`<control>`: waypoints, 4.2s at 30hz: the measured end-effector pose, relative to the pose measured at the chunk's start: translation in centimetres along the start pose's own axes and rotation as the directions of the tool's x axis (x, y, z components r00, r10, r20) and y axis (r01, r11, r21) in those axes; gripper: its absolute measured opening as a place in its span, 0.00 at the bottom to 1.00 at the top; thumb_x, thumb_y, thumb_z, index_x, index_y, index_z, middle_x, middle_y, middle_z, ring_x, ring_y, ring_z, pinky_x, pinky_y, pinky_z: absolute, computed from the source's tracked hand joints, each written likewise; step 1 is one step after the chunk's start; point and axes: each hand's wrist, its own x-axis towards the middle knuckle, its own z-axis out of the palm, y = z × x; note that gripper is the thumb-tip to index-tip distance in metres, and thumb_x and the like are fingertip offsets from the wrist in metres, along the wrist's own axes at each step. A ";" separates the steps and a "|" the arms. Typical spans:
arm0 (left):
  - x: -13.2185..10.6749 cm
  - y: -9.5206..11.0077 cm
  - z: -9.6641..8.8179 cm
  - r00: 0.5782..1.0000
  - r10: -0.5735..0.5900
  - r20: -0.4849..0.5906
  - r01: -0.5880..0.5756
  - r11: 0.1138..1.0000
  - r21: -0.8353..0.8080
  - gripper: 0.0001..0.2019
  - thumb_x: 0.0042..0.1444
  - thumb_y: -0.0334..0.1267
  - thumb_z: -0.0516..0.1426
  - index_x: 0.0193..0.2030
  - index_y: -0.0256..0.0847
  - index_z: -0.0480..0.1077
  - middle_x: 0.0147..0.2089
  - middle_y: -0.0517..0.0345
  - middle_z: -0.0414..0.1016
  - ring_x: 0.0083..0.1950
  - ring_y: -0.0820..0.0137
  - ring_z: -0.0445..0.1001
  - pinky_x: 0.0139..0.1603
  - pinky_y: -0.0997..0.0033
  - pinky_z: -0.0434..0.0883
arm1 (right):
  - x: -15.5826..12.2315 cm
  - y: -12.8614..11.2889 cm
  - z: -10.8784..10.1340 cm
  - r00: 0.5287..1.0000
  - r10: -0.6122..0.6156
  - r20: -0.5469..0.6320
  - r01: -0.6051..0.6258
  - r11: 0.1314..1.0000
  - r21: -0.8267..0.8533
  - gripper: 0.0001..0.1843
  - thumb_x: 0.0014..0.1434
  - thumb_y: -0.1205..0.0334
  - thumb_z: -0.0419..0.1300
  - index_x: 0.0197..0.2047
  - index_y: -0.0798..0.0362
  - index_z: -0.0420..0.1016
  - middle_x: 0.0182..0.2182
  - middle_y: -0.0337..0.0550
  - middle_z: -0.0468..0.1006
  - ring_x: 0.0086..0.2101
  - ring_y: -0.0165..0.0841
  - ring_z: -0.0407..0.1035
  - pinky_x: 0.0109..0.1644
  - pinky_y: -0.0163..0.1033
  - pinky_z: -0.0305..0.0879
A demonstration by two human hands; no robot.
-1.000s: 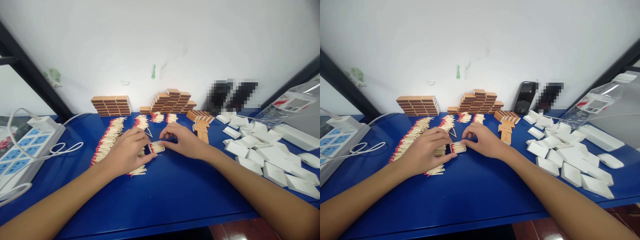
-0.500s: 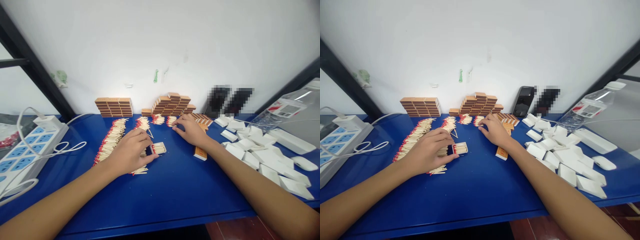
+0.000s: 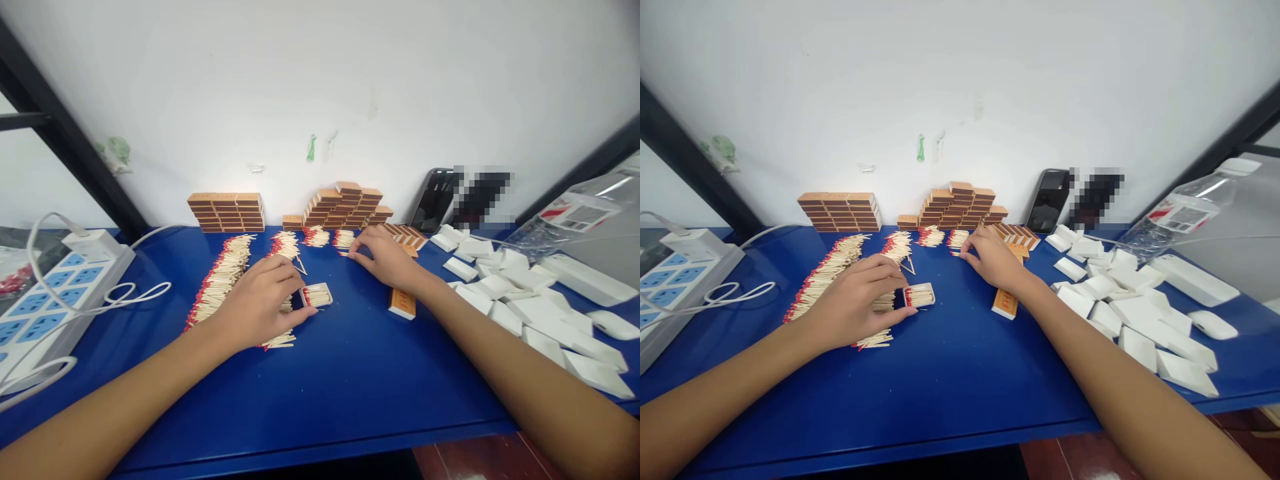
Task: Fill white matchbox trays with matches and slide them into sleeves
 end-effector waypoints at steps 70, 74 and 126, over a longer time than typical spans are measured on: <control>0.0 -0.1 0.0 0.999 -0.030 0.032 0.030 1.000 -0.003 0.13 0.65 0.48 0.66 0.43 0.39 0.79 0.45 0.50 0.82 0.52 0.58 0.77 0.55 0.54 0.77 | -1.9 -9.6 -1.0 0.973 -0.196 0.121 0.152 0.942 0.300 0.07 0.74 0.60 0.57 0.41 0.48 0.72 0.42 0.47 0.75 0.46 0.43 0.67 0.52 0.50 0.66; 0.0 0.0 0.0 0.999 -0.031 0.034 0.032 0.999 -0.016 0.13 0.65 0.47 0.66 0.43 0.39 0.80 0.44 0.50 0.82 0.51 0.58 0.77 0.54 0.55 0.77 | -1.9 -9.7 -0.7 0.975 -0.188 0.114 0.150 0.948 0.280 0.05 0.73 0.63 0.58 0.41 0.48 0.72 0.42 0.47 0.75 0.46 0.43 0.66 0.52 0.50 0.65; 0.0 0.1 0.0 0.999 0.047 0.022 -0.045 0.993 -0.105 0.10 0.67 0.44 0.64 0.45 0.38 0.80 0.47 0.48 0.81 0.53 0.59 0.77 0.57 0.54 0.78 | 0.2 0.3 0.6 0.999 0.013 -0.033 -0.014 0.999 -0.033 0.08 0.69 0.60 0.61 0.44 0.51 0.81 0.39 0.52 0.77 0.44 0.48 0.67 0.50 0.50 0.64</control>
